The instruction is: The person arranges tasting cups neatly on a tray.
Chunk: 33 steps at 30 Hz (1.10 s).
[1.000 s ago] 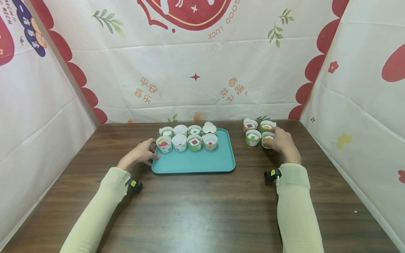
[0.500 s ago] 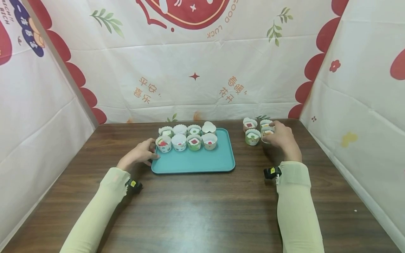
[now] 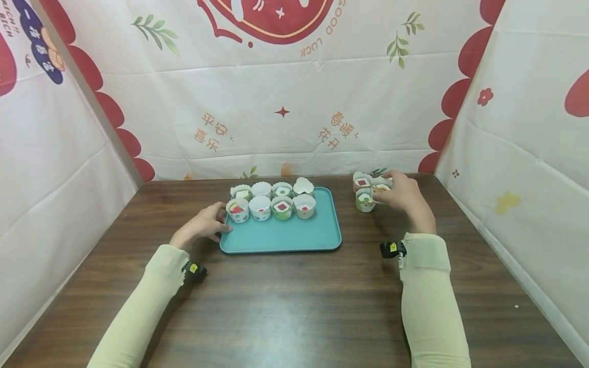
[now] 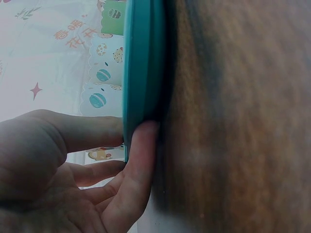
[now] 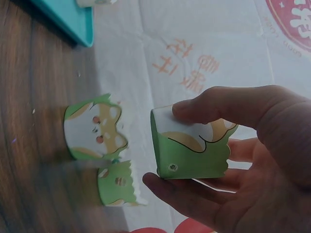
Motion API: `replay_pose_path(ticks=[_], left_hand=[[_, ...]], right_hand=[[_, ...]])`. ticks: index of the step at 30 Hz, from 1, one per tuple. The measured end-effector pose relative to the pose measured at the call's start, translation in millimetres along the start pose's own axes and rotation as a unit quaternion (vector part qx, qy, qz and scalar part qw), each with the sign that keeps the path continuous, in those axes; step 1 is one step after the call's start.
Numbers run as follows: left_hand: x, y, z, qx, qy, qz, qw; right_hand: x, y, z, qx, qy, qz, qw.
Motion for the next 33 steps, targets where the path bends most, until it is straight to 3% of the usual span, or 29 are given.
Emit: replay_pose_path(ticks=[10,21,33], left_hand=[[0.0,-0.1,-0.4,0.002,0.001,0.0,1.0],[2.0,-1.0,-0.9,0.001,-0.003,0.001,1.0],[0.6,-0.6,1.7,0.001,0.002,0.001,1.0]], right_hand=[[21,2,-4.8,0.014,0.007,0.007,0.9999],[41,3,-8.9,0.008,0.052,0.006,0.9986],[57,-2,-8.7,0.005,0.073,0.002,0.9973]])
Point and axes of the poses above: each hand's wrist, its own z-axis towards the middle knuckle, its own y-axis out of the back of the hand, x = y × z, the point moved 1 cm from there along z, towards the middle knuckle, and after that the axes turned 4 degrees about x, right-handed, at the moved point
